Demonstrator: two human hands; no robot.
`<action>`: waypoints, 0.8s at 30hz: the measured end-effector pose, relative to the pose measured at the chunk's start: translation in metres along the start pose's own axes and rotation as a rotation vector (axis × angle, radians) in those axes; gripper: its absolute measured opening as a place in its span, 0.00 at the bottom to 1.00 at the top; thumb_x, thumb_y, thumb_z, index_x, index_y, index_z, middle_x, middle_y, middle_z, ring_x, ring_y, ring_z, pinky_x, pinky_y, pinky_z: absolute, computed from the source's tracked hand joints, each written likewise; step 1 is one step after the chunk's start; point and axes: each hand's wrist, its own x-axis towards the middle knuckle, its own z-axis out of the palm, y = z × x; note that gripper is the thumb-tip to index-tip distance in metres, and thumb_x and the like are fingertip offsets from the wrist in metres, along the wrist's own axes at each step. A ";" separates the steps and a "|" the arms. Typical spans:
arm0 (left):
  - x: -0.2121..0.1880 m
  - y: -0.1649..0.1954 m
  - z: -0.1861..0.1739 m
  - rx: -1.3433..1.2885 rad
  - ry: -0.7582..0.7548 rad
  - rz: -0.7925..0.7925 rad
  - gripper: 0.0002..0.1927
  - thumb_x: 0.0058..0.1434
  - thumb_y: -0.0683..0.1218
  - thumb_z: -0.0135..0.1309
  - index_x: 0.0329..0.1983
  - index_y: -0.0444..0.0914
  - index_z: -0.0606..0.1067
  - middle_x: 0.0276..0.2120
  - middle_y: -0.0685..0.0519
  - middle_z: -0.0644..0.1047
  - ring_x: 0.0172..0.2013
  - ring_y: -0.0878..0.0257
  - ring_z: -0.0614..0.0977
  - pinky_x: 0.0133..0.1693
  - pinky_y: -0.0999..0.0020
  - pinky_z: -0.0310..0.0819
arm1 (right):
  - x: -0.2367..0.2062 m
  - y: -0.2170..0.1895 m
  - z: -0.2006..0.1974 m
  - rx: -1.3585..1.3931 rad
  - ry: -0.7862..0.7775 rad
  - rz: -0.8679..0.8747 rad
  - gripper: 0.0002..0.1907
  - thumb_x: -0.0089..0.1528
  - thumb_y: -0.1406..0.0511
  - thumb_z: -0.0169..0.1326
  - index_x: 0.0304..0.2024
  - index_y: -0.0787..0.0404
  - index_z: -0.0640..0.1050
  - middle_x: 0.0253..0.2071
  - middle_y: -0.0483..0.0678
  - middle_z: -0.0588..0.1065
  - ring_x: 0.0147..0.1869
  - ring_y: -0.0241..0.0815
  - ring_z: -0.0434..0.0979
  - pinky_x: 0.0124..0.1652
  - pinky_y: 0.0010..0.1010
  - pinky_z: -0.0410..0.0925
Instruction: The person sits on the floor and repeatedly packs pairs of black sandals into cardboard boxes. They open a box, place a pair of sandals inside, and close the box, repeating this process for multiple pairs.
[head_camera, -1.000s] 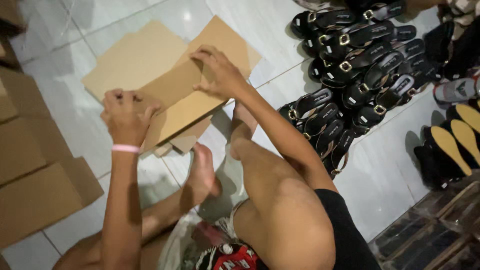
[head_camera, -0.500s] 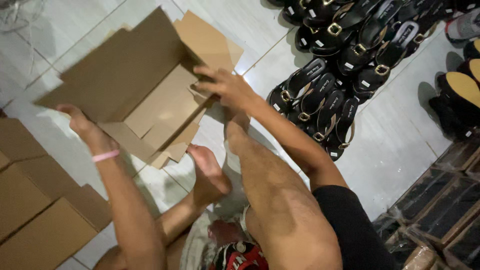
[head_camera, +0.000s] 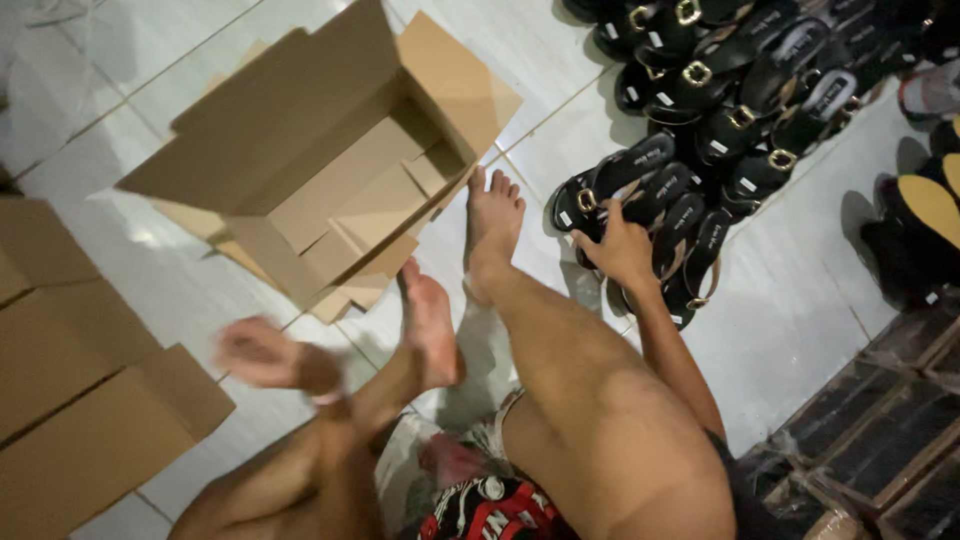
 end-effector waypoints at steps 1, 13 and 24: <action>-0.021 0.005 0.008 -0.027 -0.152 -0.068 0.21 0.75 0.43 0.50 0.67 0.32 0.60 0.55 0.50 0.68 0.51 0.60 0.74 0.53 0.66 0.72 | 0.003 -0.005 0.000 0.084 -0.070 0.077 0.41 0.55 0.46 0.68 0.60 0.63 0.72 0.40 0.60 0.80 0.46 0.60 0.81 0.49 0.48 0.70; -0.073 0.092 0.172 -0.565 -0.843 -0.339 0.42 0.55 0.36 0.54 0.75 0.33 0.59 0.58 0.47 0.73 0.53 0.59 0.76 0.53 0.65 0.74 | -0.015 -0.140 -0.131 0.065 -0.104 -0.401 0.46 0.42 0.50 0.74 0.56 0.63 0.72 0.44 0.59 0.78 0.50 0.60 0.77 0.52 0.45 0.67; 0.020 0.117 0.160 -0.532 -0.752 0.138 0.32 0.59 0.31 0.45 0.69 0.36 0.65 0.62 0.46 0.75 0.61 0.59 0.78 0.65 0.66 0.70 | -0.001 -0.082 -0.183 0.273 -0.457 -0.543 0.49 0.37 0.65 0.68 0.62 0.60 0.66 0.52 0.58 0.70 0.55 0.55 0.71 0.56 0.41 0.66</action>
